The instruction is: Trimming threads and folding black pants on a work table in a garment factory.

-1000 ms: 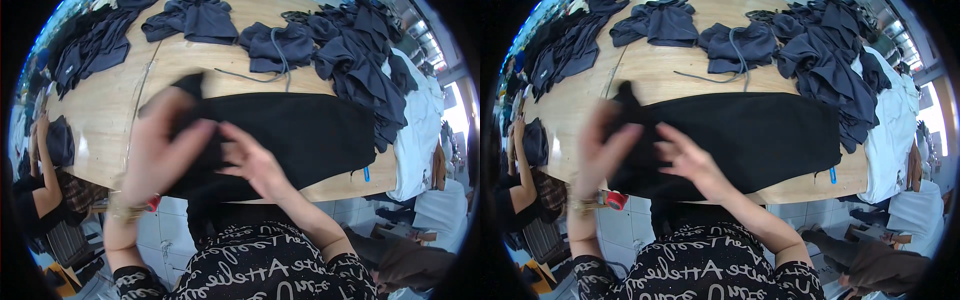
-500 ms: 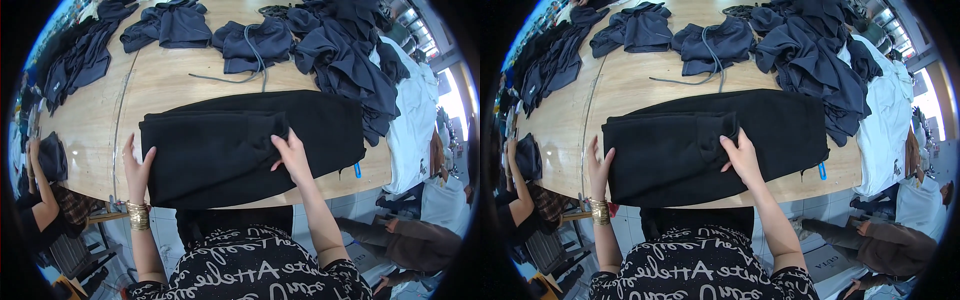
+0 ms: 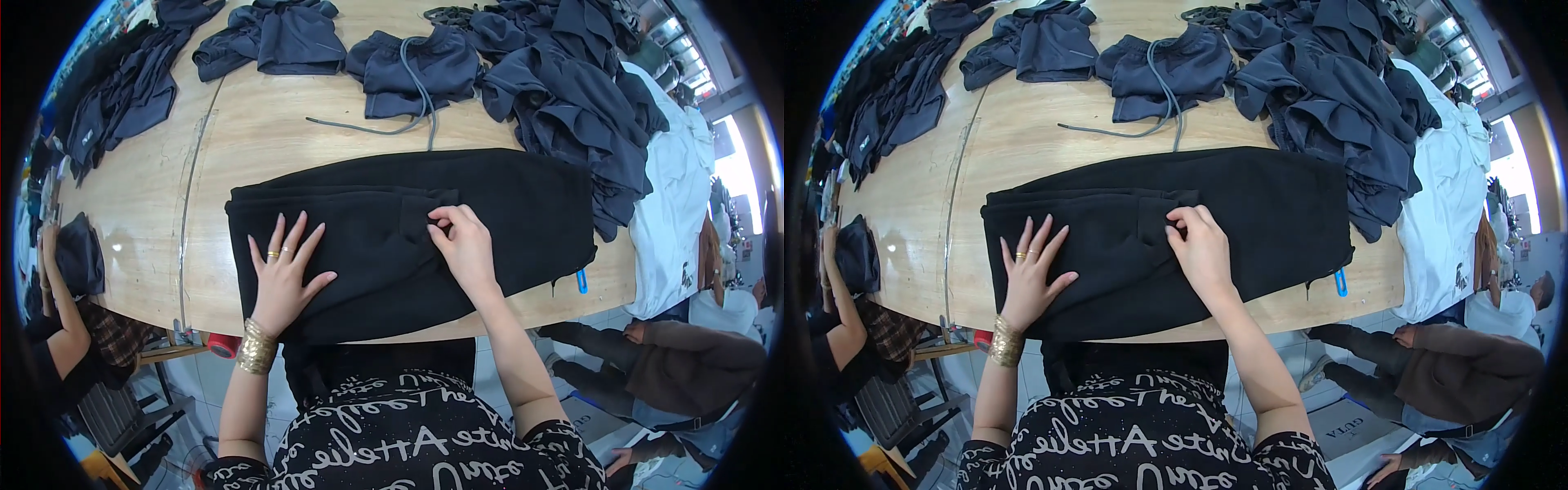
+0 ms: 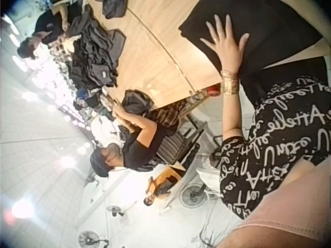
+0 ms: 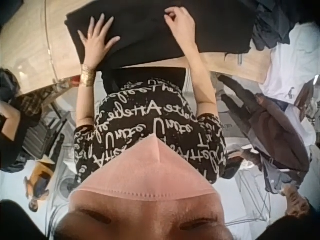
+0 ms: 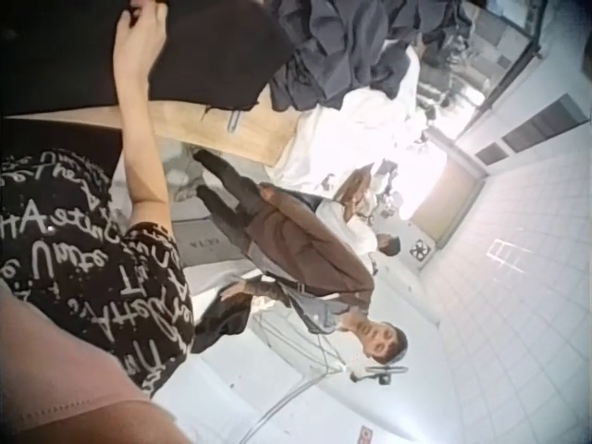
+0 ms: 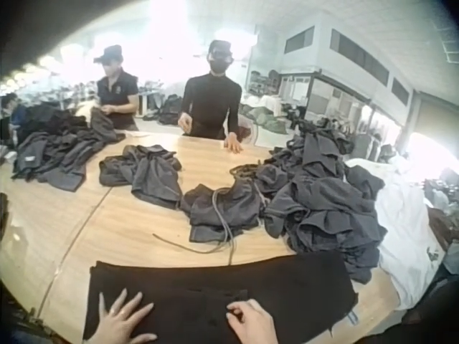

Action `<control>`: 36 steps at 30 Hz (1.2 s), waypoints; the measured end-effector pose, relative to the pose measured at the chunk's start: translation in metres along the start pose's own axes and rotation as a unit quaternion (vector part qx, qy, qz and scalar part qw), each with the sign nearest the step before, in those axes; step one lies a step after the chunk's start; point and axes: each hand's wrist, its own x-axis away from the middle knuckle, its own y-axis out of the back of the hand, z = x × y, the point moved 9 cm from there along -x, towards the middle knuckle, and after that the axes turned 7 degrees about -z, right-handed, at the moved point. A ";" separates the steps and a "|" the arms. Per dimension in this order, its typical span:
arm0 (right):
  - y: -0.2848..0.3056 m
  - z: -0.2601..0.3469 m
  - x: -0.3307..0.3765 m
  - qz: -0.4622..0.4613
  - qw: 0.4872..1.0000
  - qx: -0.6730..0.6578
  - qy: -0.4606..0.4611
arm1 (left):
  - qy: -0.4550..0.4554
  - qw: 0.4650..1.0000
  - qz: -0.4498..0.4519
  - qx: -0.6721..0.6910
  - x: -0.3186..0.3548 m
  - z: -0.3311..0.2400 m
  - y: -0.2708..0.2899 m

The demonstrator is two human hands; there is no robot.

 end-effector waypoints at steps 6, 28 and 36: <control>-0.001 0.000 -0.003 0.041 0.998 0.048 -0.020 | 0.025 0.999 0.013 0.019 0.004 0.008 -0.008; 0.243 -0.093 0.037 -0.171 0.958 0.212 -0.093 | -0.091 0.988 -0.006 0.124 -0.035 -0.069 0.024; 0.172 -0.144 -0.037 -0.120 0.894 0.430 0.041 | -0.180 0.978 -0.006 0.109 -0.070 -0.145 -0.044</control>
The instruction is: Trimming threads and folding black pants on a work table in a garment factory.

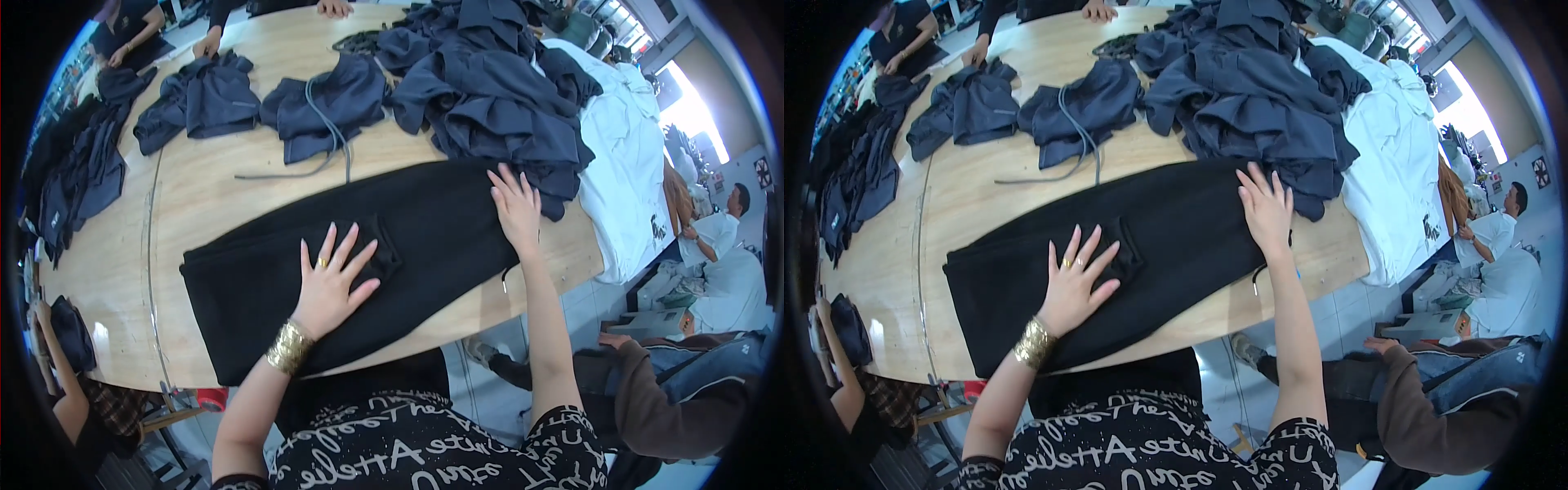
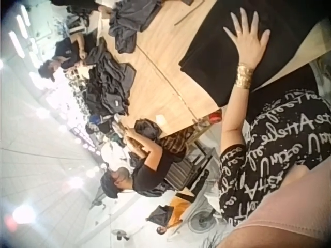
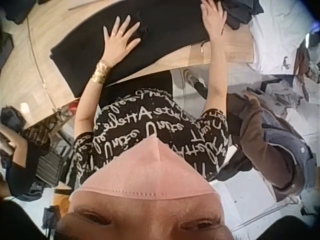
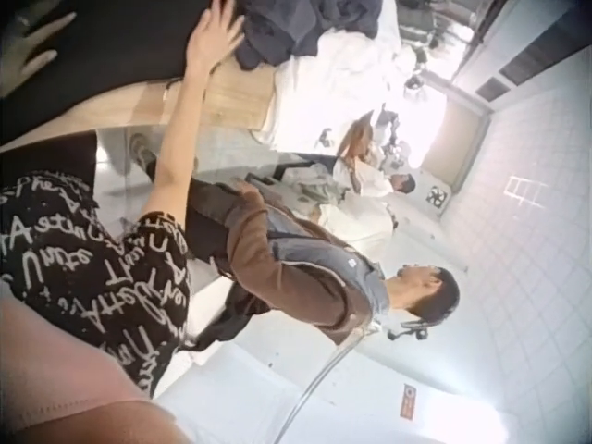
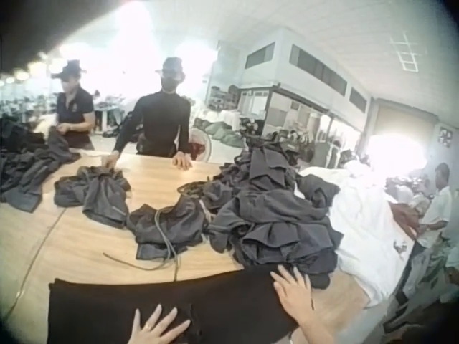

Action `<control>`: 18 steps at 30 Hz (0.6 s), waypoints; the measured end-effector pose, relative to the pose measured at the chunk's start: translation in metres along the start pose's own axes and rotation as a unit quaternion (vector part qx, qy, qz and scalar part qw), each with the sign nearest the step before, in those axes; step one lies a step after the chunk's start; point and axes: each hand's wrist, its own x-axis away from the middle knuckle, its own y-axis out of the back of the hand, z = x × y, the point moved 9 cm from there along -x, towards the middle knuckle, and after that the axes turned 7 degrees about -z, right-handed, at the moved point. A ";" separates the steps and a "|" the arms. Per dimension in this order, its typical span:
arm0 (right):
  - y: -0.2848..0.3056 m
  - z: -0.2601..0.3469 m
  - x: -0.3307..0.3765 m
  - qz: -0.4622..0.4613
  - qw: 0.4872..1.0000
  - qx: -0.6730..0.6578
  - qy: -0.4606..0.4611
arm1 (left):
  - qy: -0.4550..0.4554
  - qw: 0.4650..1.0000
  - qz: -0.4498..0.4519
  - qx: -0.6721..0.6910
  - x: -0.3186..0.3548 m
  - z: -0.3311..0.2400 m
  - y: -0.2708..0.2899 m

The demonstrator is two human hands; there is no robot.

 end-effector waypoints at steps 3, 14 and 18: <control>0.040 -0.040 -0.016 -0.191 0.954 -0.182 -0.139 | 0.006 1.000 0.008 -0.010 0.005 -0.003 -0.004; 0.029 -0.025 -0.022 -0.120 0.972 -0.178 -0.096 | 0.005 1.000 0.022 -0.014 0.003 -0.003 -0.002; 0.014 -0.007 -0.031 -0.078 0.970 -0.231 0.008 | 0.009 1.000 0.020 -0.011 0.004 -0.002 -0.002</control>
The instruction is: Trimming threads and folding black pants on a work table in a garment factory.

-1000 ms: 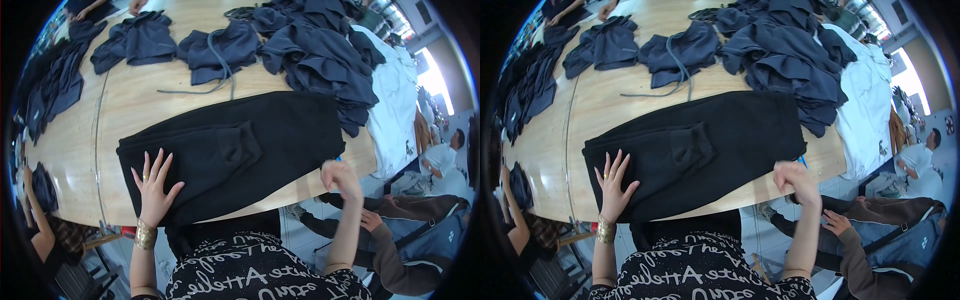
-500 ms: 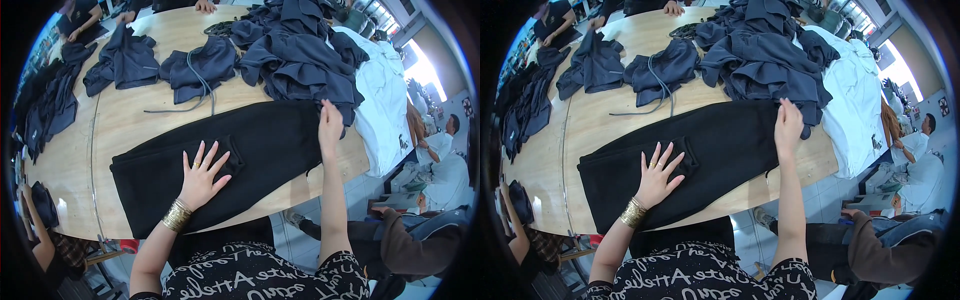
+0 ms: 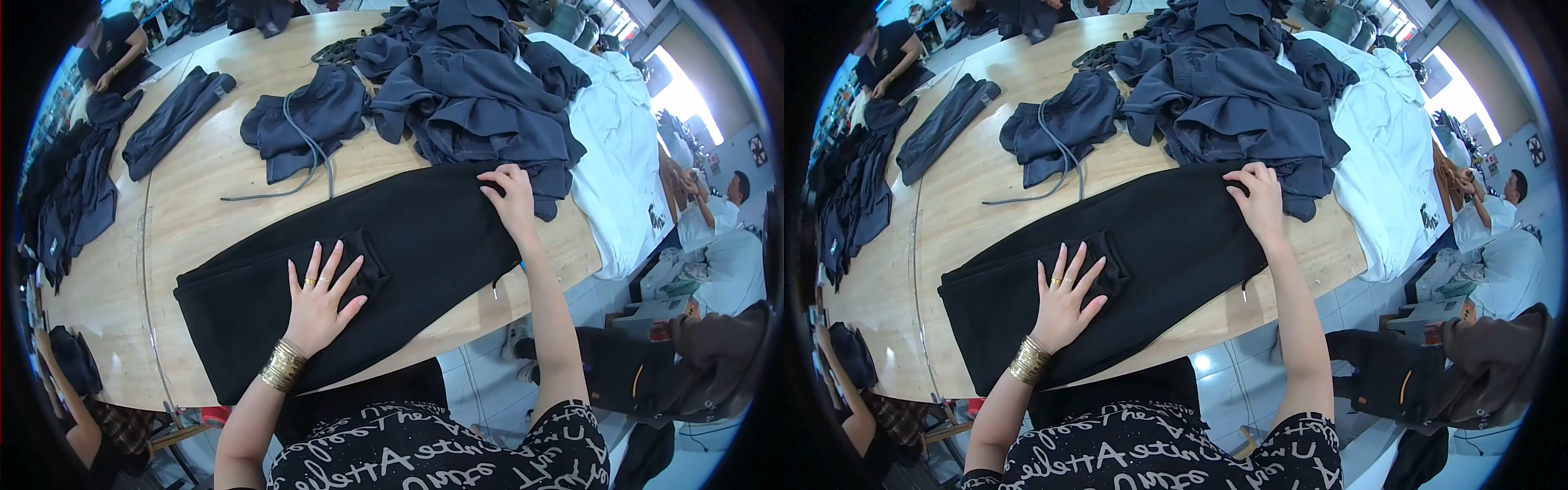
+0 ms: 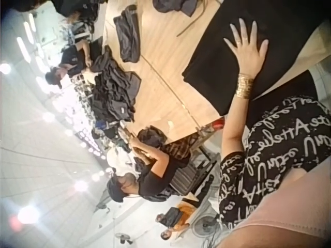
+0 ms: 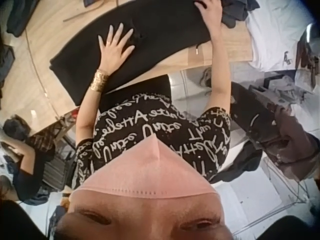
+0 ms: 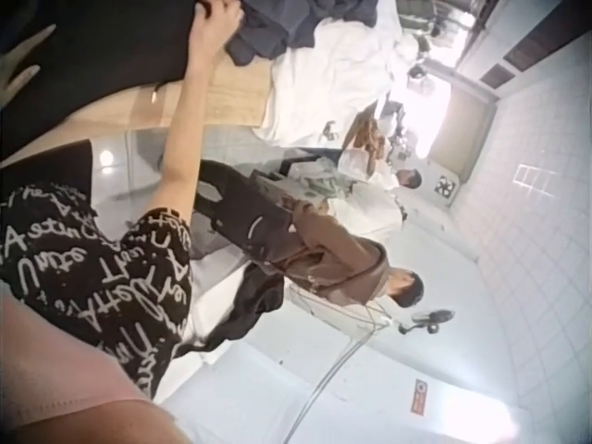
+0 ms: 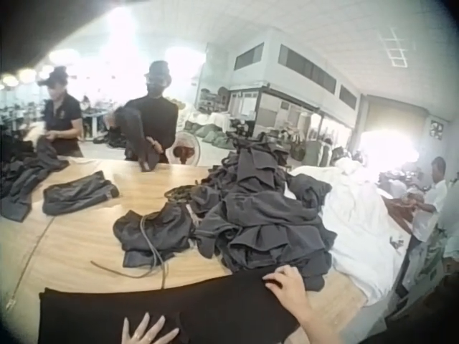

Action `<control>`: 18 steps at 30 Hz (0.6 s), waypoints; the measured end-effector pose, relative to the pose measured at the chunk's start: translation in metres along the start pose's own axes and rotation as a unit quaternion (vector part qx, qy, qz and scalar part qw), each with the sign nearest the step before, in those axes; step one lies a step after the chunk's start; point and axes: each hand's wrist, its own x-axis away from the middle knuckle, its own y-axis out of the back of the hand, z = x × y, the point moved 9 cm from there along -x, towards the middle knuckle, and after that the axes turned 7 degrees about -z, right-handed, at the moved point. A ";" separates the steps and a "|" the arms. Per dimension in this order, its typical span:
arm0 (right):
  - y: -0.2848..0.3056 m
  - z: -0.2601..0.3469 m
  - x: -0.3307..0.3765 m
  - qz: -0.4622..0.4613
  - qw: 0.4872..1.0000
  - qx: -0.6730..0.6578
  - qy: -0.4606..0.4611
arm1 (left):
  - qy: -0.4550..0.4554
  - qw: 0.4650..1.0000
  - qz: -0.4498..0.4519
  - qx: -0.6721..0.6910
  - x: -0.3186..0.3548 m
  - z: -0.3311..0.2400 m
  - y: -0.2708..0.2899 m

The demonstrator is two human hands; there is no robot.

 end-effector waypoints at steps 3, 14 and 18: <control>-0.012 -0.010 0.000 0.012 0.999 0.033 0.004 | 0.002 1.000 0.018 0.002 -0.002 -0.002 -0.001; 0.072 -0.073 0.016 -0.139 0.980 -0.056 -0.129 | 0.015 0.999 0.031 -0.004 -0.001 0.001 -0.001; 0.117 -0.137 0.081 -0.036 0.966 0.032 -0.253 | 0.043 0.998 -0.023 0.051 -0.018 -0.006 0.022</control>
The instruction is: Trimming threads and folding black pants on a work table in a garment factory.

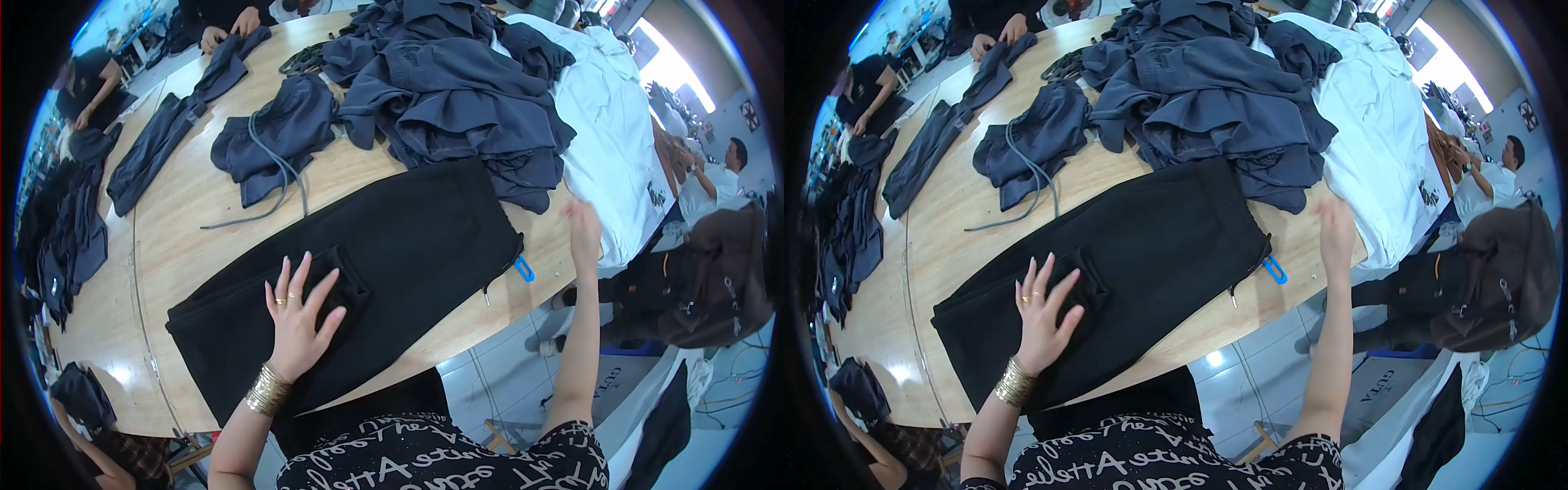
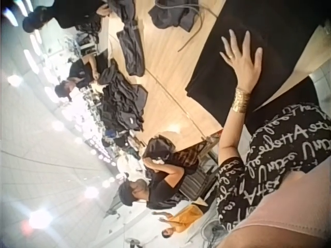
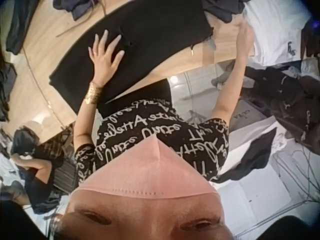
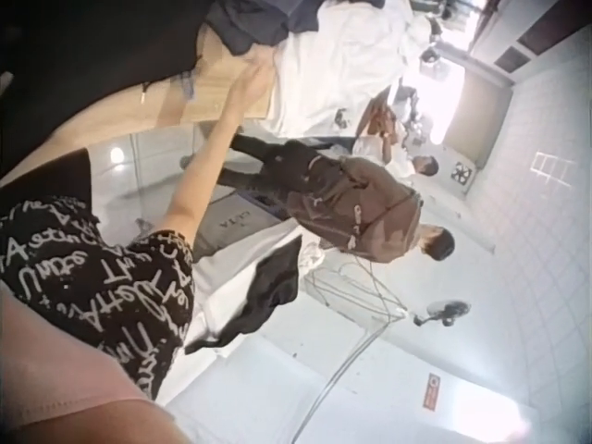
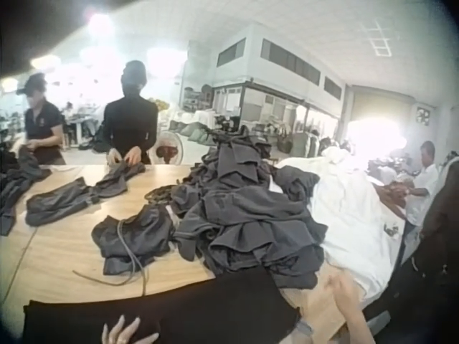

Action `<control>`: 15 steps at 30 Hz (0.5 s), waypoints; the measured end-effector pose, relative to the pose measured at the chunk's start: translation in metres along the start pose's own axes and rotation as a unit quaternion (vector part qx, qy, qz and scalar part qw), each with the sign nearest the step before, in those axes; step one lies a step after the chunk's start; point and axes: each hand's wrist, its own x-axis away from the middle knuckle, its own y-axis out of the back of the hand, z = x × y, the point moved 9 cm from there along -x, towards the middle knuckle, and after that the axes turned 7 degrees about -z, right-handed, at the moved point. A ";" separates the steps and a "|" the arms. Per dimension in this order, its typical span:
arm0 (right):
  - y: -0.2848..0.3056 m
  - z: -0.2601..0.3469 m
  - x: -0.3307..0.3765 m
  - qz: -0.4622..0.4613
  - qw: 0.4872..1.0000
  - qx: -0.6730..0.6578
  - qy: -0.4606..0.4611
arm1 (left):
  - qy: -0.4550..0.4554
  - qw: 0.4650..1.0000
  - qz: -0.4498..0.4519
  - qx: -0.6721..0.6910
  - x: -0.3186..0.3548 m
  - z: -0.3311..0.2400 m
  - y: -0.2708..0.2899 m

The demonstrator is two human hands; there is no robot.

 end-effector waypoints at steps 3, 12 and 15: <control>-0.034 0.003 0.070 0.072 0.988 0.088 0.101 | -0.118 0.985 -0.076 0.104 -0.062 -0.051 0.020; -0.033 -0.003 0.107 0.050 0.972 0.216 0.075 | -0.256 0.953 -0.053 0.153 -0.209 -0.137 -0.082; -0.002 -0.018 0.094 -0.008 0.978 0.203 -0.040 | -0.281 0.953 -0.035 0.107 -0.215 -0.144 -0.090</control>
